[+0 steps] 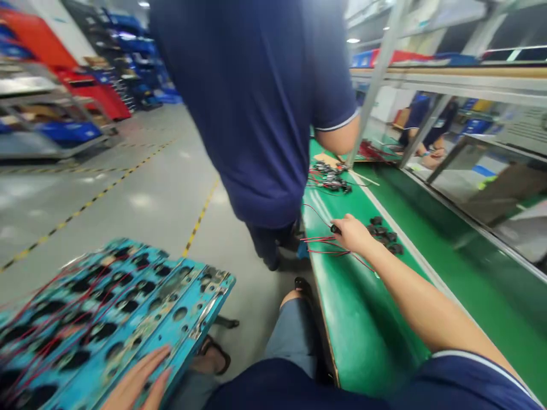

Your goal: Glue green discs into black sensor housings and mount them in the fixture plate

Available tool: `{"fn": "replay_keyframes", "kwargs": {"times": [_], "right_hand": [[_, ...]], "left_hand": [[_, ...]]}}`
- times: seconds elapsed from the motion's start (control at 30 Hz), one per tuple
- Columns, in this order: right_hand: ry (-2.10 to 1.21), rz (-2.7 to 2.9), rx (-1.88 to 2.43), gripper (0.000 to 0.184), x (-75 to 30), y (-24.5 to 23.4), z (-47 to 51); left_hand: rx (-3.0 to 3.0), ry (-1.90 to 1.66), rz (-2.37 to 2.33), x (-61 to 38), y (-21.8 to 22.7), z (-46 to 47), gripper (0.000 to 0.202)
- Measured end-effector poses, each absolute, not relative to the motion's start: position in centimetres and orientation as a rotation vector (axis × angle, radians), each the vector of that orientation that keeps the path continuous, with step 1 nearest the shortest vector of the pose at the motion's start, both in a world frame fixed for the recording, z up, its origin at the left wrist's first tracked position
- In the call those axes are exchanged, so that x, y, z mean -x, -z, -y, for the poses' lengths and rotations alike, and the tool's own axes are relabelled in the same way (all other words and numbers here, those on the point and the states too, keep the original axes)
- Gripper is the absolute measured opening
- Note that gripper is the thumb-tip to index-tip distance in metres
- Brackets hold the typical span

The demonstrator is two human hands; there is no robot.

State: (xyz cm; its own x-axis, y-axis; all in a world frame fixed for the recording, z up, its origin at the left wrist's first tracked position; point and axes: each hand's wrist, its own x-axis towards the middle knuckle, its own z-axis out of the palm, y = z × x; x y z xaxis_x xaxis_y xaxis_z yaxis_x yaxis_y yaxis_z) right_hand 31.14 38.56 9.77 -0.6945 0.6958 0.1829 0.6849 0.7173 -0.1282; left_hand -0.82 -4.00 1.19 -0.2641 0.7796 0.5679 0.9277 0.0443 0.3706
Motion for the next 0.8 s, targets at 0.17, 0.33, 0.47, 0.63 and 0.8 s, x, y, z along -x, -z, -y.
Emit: {"fn": "replay_keyframes", "kwargs": {"times": [0.17,0.33,0.47,0.63,0.8], "right_hand": [[-0.310,2.914,0.515,0.033,-25.5,-10.3,-26.3],[-0.670,2.960,0.032,0.027,-19.6,-10.8,-16.3],[-0.744,2.835,-0.239,0.032,-15.3,-9.4,-12.1],[-0.828,2.611,-0.352,0.037,-8.1,-5.8,-7.1],[-0.963,2.479,-0.512,0.041,-0.8,-2.0,-0.6]], "left_hand": [[1.991,1.101,1.722,-3.6,-4.1,1.2,0.059],[1.961,1.017,1.609,-3.4,-6.4,1.4,0.043],[1.774,1.190,1.787,-1.7,-4.5,5.3,0.033],[1.300,1.314,2.151,-0.1,-0.8,10.8,0.042],[0.891,1.665,2.373,2.6,1.0,16.4,0.039]]}}
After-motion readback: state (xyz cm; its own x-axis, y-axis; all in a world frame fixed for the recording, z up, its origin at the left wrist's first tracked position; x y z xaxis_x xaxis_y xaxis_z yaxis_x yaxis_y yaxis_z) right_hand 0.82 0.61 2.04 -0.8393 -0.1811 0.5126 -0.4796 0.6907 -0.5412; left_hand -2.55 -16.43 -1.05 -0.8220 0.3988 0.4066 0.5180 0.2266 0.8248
